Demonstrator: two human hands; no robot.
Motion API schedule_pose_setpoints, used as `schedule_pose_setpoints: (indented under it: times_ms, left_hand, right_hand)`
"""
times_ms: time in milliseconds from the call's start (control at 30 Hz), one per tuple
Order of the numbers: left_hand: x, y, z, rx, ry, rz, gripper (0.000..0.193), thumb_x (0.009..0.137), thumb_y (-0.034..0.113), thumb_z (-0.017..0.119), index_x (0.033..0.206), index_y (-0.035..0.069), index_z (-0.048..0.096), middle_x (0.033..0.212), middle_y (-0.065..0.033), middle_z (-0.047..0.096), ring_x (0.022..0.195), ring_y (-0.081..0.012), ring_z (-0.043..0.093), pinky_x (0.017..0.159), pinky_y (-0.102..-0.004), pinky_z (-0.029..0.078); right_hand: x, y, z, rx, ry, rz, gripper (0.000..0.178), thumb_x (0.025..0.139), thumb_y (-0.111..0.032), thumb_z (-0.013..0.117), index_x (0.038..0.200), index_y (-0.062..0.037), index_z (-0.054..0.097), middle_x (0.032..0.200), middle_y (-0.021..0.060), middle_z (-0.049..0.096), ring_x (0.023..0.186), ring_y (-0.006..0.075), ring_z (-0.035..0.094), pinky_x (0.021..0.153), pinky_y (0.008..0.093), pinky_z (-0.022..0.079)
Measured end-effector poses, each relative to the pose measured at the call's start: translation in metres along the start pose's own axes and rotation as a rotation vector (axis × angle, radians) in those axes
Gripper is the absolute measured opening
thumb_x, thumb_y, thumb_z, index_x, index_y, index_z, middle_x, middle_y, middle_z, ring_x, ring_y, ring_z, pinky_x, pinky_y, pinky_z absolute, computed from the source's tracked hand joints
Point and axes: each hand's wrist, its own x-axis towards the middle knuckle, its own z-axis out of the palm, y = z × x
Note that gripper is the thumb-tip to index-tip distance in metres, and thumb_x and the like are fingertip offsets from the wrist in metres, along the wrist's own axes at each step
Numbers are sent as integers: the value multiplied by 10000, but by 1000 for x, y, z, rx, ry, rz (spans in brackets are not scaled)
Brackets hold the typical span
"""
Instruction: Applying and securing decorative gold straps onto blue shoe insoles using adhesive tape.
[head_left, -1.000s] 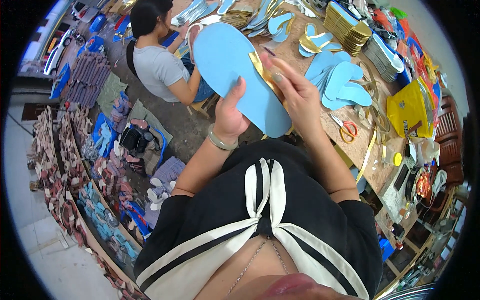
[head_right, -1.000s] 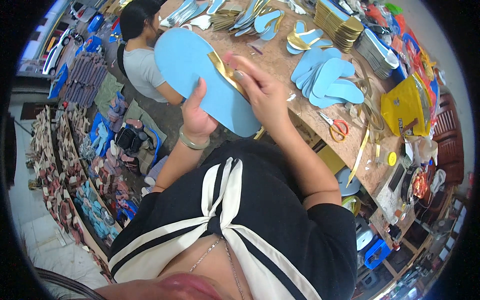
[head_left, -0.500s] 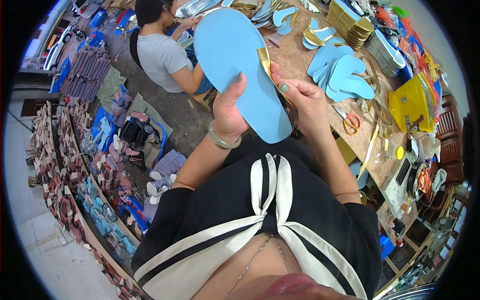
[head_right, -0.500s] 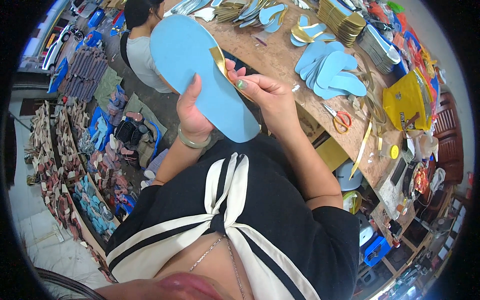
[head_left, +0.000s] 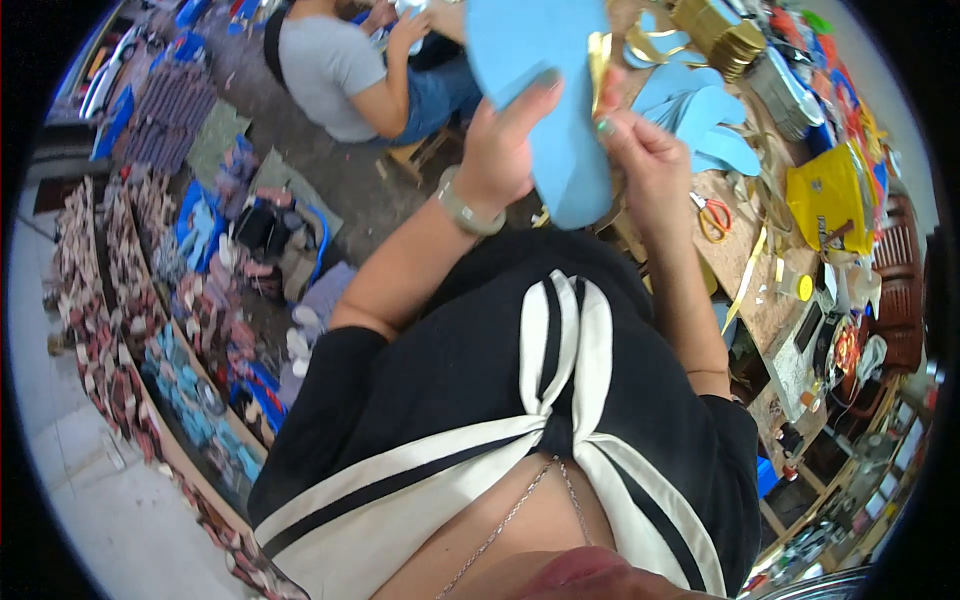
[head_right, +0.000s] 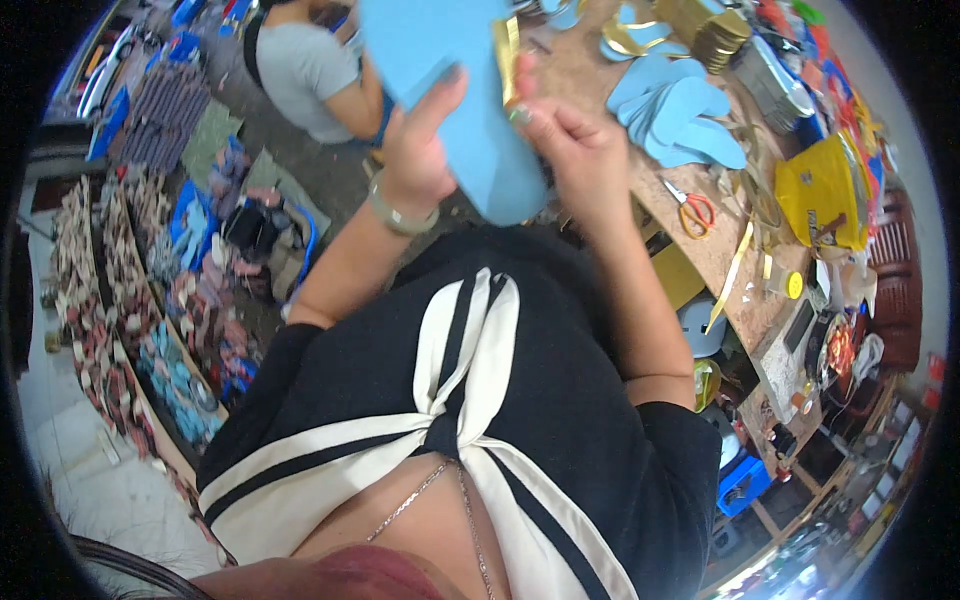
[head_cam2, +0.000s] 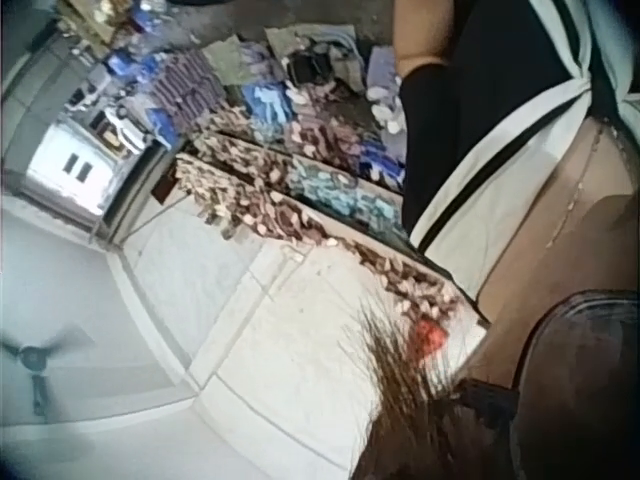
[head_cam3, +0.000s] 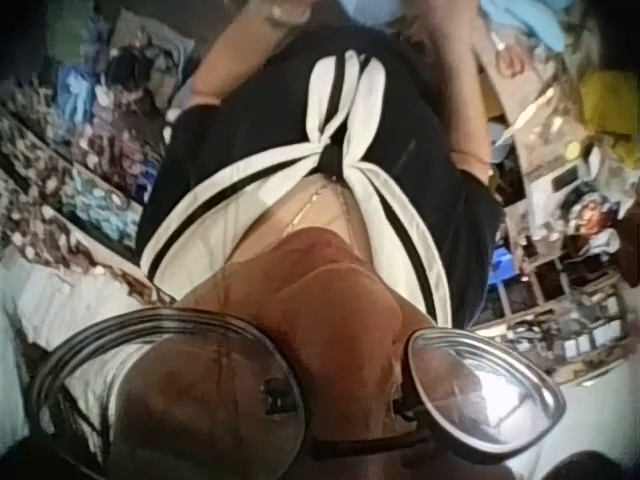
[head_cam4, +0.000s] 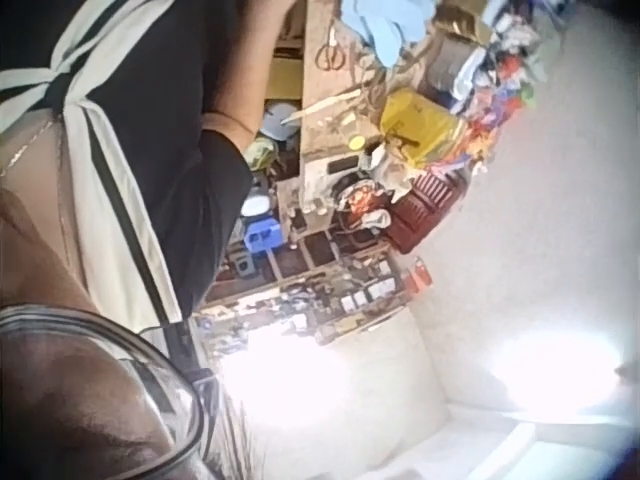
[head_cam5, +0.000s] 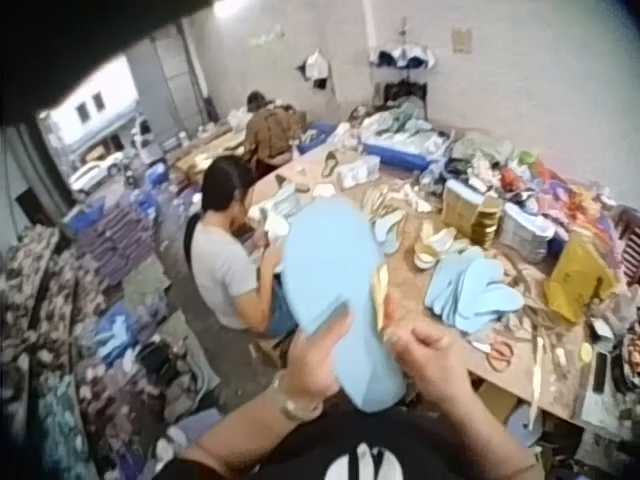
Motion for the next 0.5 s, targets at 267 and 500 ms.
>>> schedule_pose_setpoints:
  times_ms: [267, 500]
  left_hand:
    - [9, -15, -42, -150, 127, -81, 353, 936, 186, 473, 1209, -36, 492, 1146, -161, 590, 1011, -240, 599, 886, -361, 487]
    - [-3, 1, -51, -247, 237, -133, 251, 873, 92, 578, 1103, -10, 563, 1025, -92, 621, 885, -187, 621, 772, -322, 507]
  right_hand:
    - [35, 18, 9, -528, -140, -189, 162, 880, -145, 600, 839, 10, 624, 696, -22, 550, 633, 56, 478, 565, 212, 390]
    - [53, 26, 26, -246, -199, 17, 219, 883, -214, 607, 801, -16, 650, 608, -23, 560, 527, 38, 509, 478, 200, 393]
